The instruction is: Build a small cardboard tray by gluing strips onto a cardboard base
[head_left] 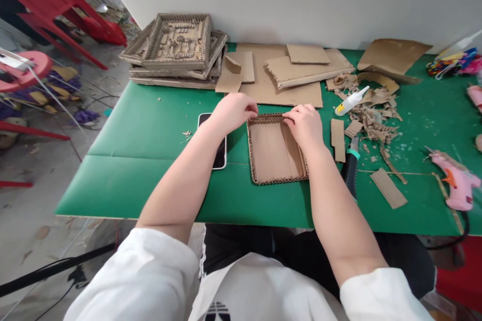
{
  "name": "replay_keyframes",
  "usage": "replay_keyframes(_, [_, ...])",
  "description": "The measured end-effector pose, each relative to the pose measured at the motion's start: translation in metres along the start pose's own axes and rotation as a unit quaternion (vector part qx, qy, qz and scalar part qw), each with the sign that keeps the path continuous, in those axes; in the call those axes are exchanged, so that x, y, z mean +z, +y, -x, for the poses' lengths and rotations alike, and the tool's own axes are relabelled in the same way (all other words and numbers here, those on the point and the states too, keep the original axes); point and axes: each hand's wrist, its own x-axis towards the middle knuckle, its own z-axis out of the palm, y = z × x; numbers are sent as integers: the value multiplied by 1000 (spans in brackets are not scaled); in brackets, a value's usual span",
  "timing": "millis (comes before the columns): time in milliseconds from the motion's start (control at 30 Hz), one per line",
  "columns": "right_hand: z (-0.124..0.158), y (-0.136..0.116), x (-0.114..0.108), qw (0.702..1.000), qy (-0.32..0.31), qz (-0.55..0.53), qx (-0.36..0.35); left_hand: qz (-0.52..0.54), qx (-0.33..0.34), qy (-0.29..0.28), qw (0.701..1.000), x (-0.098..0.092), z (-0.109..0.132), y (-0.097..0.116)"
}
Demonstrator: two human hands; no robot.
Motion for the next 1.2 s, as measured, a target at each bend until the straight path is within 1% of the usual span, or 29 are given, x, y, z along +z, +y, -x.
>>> replay_keyframes(167, [0, 2, 5, 1000, 27, -8, -9, -74, 37, -25, 996, 12, -1, 4])
replay_keyframes(300, [1, 1, 5, 999, 39, -8, -5, -115, 29, -31, 992, 15, -1, 8])
replay_keyframes(467, [1, -2, 2, 999, 29, -10, 13, -144, 31, -20, 989, 15, 1, 10])
replay_keyframes(633, [0, -1, -1, 1000, 10, 1, 15, -141, 25, -12, 990, 15, 0, 7])
replay_keyframes(833, [1, 1, 2, 1000, 16, -13, 0, -165, 58, 5, 985, 15, 0, 6])
replay_keyframes(933, [1, 2, 3, 1000, 20, -12, -4, -159, 68, 7, 985, 16, 1, 7])
replay_keyframes(1100, [1, 2, 3, 999, 27, -25, -11, -138, 45, 5, 989, 21, -1, 7])
replay_keyframes(1200, [2, 2, 2, 999, 25, -32, -6, -140, 48, 7, 989, 23, -3, 5])
